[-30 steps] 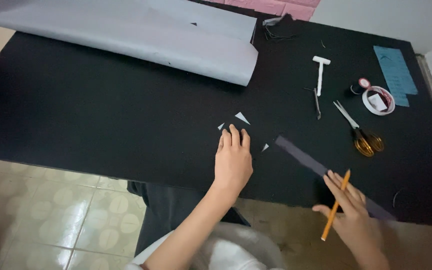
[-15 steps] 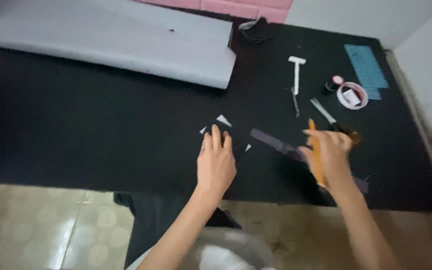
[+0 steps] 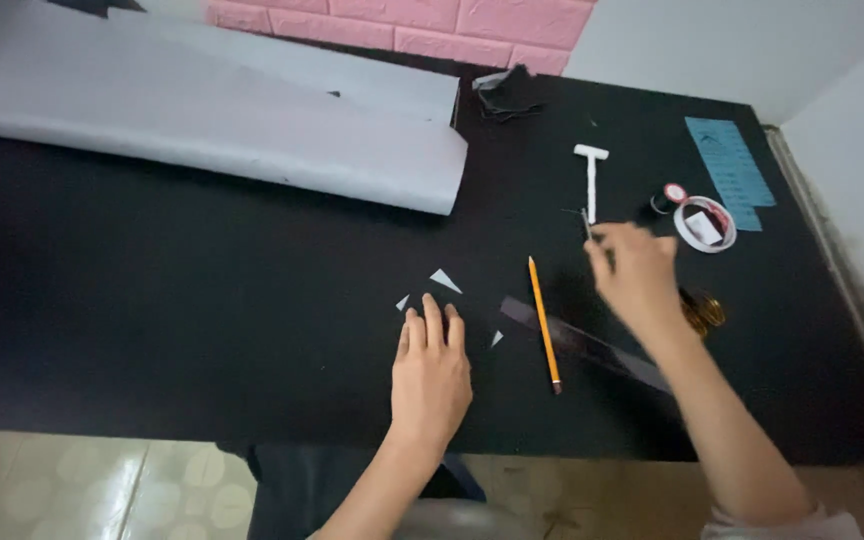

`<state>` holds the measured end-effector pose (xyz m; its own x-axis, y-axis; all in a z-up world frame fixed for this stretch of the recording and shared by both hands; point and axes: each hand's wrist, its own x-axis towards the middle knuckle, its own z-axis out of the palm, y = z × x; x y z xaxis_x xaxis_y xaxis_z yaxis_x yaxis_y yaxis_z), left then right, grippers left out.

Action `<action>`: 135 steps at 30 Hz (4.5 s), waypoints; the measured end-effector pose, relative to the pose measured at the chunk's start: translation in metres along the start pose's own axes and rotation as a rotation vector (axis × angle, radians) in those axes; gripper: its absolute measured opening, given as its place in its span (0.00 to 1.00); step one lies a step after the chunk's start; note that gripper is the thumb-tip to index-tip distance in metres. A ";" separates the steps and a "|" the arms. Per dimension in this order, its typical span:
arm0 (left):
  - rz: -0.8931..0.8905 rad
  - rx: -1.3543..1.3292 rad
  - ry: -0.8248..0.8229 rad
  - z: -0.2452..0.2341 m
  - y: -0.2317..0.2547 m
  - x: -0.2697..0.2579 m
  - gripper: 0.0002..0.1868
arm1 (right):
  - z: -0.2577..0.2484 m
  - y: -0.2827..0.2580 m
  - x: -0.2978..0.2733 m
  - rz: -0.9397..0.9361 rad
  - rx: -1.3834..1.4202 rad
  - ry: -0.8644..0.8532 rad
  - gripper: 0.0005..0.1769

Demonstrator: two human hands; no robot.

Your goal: Measuring, marking, and preparing material for assembly using scissors, pencil, and tape.

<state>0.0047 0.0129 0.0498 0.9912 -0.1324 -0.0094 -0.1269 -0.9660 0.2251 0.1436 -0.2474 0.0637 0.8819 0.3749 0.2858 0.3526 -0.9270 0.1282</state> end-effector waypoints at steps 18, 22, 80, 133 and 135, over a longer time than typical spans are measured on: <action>-0.001 0.013 0.058 0.001 -0.004 -0.001 0.32 | -0.050 -0.049 0.041 0.410 1.189 -0.058 0.12; 0.014 0.008 0.090 0.005 -0.006 0.001 0.31 | -0.034 -0.095 0.064 0.222 1.512 -0.169 0.04; 0.014 -0.437 0.209 -0.021 -0.042 0.002 0.26 | -0.020 -0.115 -0.011 -0.259 0.342 -0.208 0.07; 0.346 -0.193 0.600 0.012 -0.035 -0.034 0.14 | -0.004 -0.120 -0.057 -0.562 0.200 0.090 0.23; 0.360 -0.227 0.585 0.011 -0.035 -0.036 0.14 | -0.002 -0.118 -0.059 -0.552 0.188 0.044 0.25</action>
<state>-0.0265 0.0491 0.0312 0.7557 -0.2319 0.6125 -0.5013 -0.8066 0.3132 0.0494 -0.1601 0.0337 0.5396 0.7993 0.2644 0.8090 -0.5792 0.0998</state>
